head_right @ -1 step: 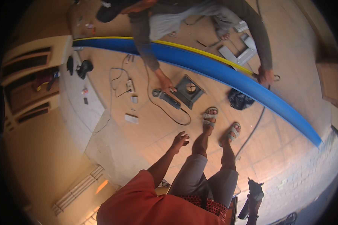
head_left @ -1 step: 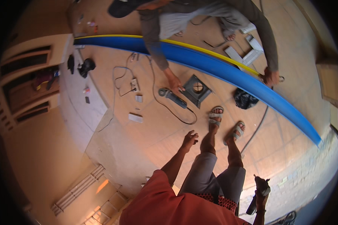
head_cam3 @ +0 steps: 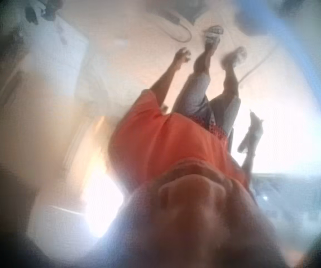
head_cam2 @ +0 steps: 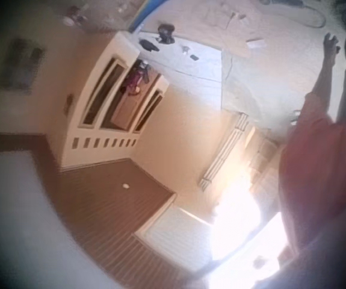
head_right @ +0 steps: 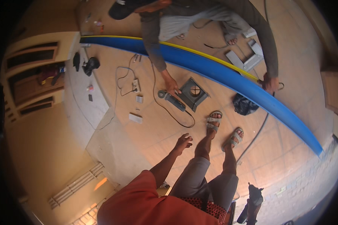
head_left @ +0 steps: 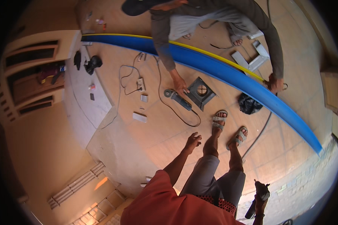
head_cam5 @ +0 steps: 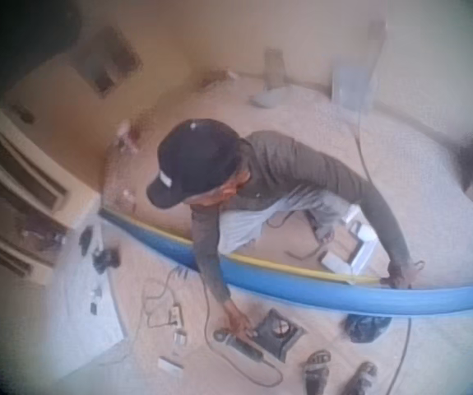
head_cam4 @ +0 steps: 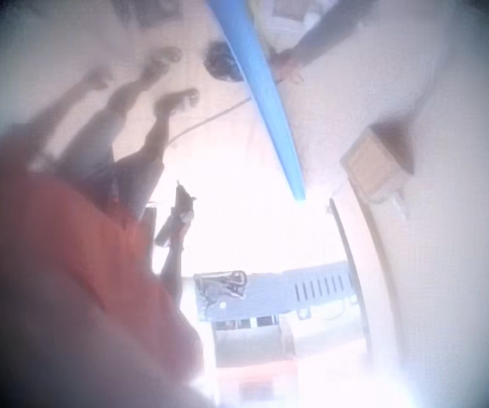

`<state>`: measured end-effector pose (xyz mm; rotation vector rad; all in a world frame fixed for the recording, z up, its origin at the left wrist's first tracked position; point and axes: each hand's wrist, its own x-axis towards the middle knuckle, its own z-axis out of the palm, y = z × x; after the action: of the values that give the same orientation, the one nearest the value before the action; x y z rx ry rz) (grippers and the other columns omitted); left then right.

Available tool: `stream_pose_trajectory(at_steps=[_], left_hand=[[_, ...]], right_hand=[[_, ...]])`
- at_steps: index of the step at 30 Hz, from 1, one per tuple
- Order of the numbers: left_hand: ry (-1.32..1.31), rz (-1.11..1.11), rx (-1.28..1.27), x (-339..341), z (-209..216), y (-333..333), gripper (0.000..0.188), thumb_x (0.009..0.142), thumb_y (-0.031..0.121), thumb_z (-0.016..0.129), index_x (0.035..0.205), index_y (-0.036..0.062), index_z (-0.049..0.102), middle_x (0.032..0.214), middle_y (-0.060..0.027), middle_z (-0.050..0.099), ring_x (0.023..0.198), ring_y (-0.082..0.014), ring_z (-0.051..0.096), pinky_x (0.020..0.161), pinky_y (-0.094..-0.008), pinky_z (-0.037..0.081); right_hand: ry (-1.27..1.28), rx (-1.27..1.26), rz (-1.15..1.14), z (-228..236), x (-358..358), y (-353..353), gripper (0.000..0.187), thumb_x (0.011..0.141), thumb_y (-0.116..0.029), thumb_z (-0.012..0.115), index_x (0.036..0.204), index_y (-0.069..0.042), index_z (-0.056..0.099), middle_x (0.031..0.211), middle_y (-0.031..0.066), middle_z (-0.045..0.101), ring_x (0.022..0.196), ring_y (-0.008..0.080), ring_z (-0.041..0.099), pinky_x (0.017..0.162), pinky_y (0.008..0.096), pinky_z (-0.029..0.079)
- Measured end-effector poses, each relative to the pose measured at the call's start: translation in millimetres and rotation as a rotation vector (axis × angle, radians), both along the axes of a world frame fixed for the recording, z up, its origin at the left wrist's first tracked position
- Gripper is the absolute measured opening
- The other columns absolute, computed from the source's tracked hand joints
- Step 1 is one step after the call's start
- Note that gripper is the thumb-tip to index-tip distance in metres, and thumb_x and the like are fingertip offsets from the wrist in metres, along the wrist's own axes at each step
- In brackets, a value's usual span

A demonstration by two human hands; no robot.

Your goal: The person uses a cordless drill to fasten screws into a long blue metal frame while a coworker holds the frame steady. The person retrieves screws from a black bag and secures metal brackets to the frame.

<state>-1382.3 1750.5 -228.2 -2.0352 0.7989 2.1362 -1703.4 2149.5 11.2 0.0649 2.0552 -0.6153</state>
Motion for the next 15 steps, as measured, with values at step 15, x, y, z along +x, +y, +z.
stream_pose_trajectory(at_steps=[15], left_hand=[[-0.021,0.006,-0.041,-17.8,12.2,45.9,0.066,0.091,0.037,0.061,0.142,0.0065,0.033,0.111,-0.013,0.064,0.081,-0.0211,0.066,0.072,-0.0333,0.052]], right_hand=[[-0.046,-0.034,-0.047,-10.1,-39.9,30.7,0.041,0.074,-0.004,0.064,0.115,-0.004,0.055,0.103,0.0021,0.057,0.089,0.014,0.053,0.077,0.0296,0.044]])
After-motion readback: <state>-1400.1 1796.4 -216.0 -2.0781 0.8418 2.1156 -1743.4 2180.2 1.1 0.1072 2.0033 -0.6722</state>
